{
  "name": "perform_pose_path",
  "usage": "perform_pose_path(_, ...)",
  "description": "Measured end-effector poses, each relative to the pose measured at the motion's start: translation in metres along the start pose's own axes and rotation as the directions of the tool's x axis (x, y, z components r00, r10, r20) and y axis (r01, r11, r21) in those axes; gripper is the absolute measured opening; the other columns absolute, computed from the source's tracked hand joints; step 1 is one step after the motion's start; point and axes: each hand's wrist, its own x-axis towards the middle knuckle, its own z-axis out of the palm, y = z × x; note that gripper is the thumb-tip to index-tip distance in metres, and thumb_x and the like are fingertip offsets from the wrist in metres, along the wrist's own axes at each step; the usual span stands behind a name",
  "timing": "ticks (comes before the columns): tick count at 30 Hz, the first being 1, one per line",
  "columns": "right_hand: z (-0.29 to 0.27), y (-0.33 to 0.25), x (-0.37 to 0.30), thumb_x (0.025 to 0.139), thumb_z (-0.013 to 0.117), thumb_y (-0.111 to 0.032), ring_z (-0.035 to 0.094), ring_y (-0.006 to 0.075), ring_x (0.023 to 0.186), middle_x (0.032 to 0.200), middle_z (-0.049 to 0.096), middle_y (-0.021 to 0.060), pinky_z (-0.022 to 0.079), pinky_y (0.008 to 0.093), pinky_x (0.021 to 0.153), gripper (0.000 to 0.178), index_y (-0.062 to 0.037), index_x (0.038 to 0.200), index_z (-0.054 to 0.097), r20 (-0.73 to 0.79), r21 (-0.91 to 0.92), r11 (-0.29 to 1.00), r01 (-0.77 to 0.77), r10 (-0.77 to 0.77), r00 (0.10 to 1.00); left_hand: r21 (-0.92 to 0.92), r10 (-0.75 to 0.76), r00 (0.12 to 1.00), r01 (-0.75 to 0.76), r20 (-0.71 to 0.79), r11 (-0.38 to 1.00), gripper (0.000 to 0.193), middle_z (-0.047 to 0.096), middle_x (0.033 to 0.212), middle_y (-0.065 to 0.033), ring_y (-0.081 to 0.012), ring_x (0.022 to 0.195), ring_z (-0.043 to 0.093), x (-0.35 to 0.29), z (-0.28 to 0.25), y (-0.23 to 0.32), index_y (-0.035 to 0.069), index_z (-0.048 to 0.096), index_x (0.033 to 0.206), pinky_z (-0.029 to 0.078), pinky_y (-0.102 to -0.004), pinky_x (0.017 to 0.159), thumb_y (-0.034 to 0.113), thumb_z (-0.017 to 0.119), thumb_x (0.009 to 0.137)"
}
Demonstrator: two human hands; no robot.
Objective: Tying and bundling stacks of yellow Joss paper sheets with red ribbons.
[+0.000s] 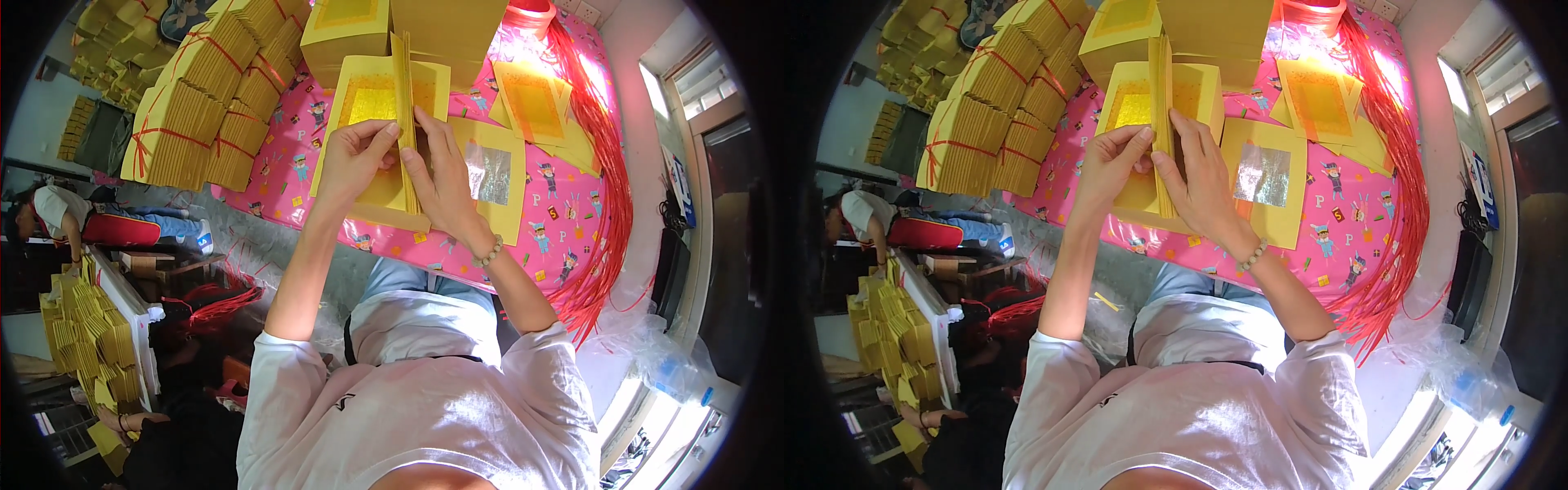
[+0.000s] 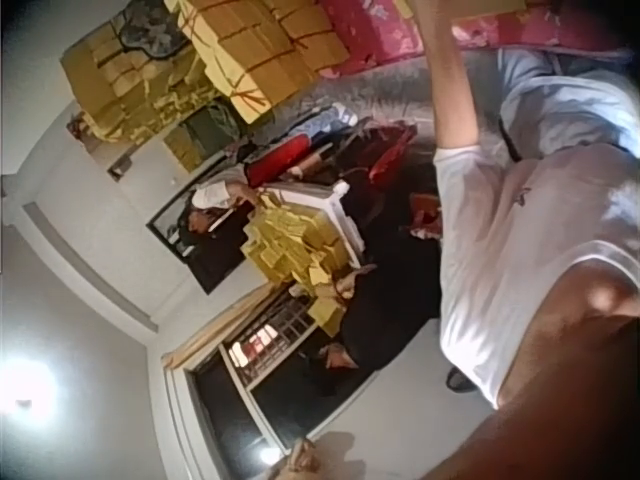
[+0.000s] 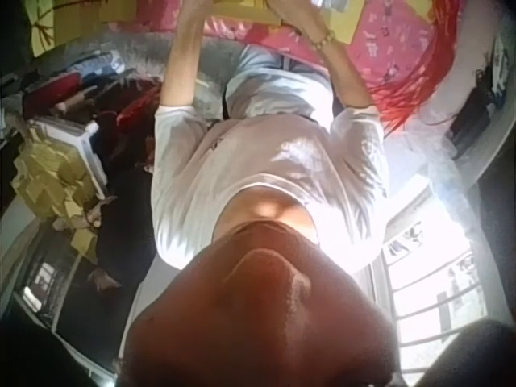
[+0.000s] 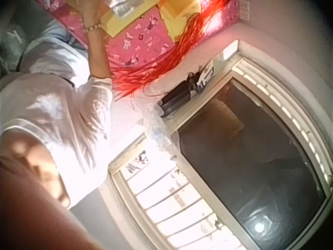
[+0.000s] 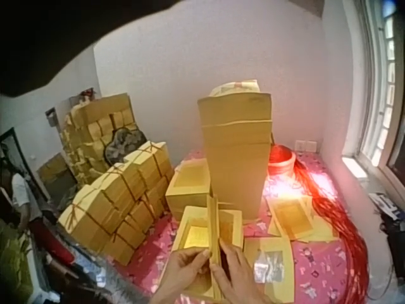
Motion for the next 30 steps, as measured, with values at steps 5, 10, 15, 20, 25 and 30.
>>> perform_pose_path(5, -0.001, 0.000, -0.001, 0.092, 0.054, -0.026, 0.050, 0.0366, 0.109, 0.119, 0.048, 0.0214, 0.042, 0.0419, 0.093, 0.052, 0.0017, 0.134, 0.038, 0.004, -0.019, 1.000, 0.002, -0.002, 1.000, -0.024, -0.010, 1.000, 0.010, -0.003, 1.000, 0.026, 0.066, 0.075, -0.0002, -0.0042, 0.060, 0.056, -0.001, 0.003, 0.002, 0.000, 0.069, 0.099, 0.045, -0.0178, 0.055, 0.024, 0.067, 0.088)
perform_pose_path(10, -0.001, -0.002, 0.000, 0.091, 0.057, -0.027, 0.049, 0.0370, 0.111, 0.120, 0.048, 0.0209, 0.042, 0.0423, 0.094, 0.054, -0.0002, 0.134, 0.038, 0.016, -0.028, 1.000, -0.003, 0.004, 1.000, -0.001, -0.051, 0.999, 0.051, -0.018, 0.999, 0.027, 0.066, 0.073, -0.0006, -0.0036, 0.060, 0.056, -0.002, 0.005, 0.011, 0.000, 0.069, 0.097, 0.045, -0.0171, 0.055, 0.024, 0.071, 0.085)
perform_pose_path(15, -0.004, -0.005, 0.003, 0.089, 0.059, -0.028, 0.049, 0.0377, 0.112, 0.122, 0.047, 0.0204, 0.042, 0.0423, 0.094, 0.056, -0.0022, 0.134, 0.039, 0.028, -0.065, 0.998, 0.008, -0.007, 1.000, 0.048, -0.087, 0.994, 0.090, -0.069, 0.995, 0.026, 0.067, 0.074, -0.0016, -0.0036, 0.060, 0.057, 0.000, 0.008, 0.017, 0.000, 0.069, 0.095, 0.046, -0.0165, 0.054, 0.022, 0.074, 0.082)
perform_pose_path(20, -0.012, -0.006, 0.005, 0.092, 0.056, -0.027, 0.050, 0.0372, 0.112, 0.121, 0.047, 0.0219, 0.042, 0.0414, 0.093, 0.054, 0.0006, 0.134, 0.038, 0.058, 0.042, 0.998, -0.048, 0.045, 0.997, 0.015, -0.056, 0.996, 0.057, -0.068, 0.998, 0.024, 0.067, 0.074, -0.0019, -0.0045, 0.059, 0.058, 0.002, 0.007, 0.010, 0.000, 0.069, 0.094, 0.047, -0.0174, 0.054, 0.021, 0.074, 0.082)
perform_pose_path(25, -0.022, -0.004, 0.009, 0.093, 0.054, -0.025, 0.051, 0.0367, 0.110, 0.120, 0.047, 0.0225, 0.043, 0.0420, 0.091, 0.046, 0.0023, 0.129, 0.043, -0.079, -0.044, 0.996, -0.083, 0.080, 0.994, 0.025, -0.059, 0.995, 0.061, -0.081, 0.998, 0.026, 0.067, 0.074, -0.0018, -0.0048, 0.059, 0.058, -0.001, 0.006, 0.009, 0.000, 0.069, 0.094, 0.047, -0.0182, 0.054, 0.022, 0.074, 0.081)
perform_pose_path(30, -0.034, -0.011, 0.033, 0.093, 0.053, -0.031, 0.060, 0.0322, 0.085, 0.093, 0.060, 0.0184, 0.048, 0.0378, 0.077, 0.037, 0.0025, 0.109, 0.057, -0.088, -0.108, 0.984, -0.139, 0.130, 0.988, 0.014, -0.057, 0.995, 0.059, -0.081, 0.998, 0.028, 0.067, 0.075, -0.0022, -0.0052, 0.059, 0.058, 0.001, 0.005, 0.008, 0.000, 0.069, 0.094, 0.048, -0.0187, 0.054, 0.024, 0.074, 0.081)
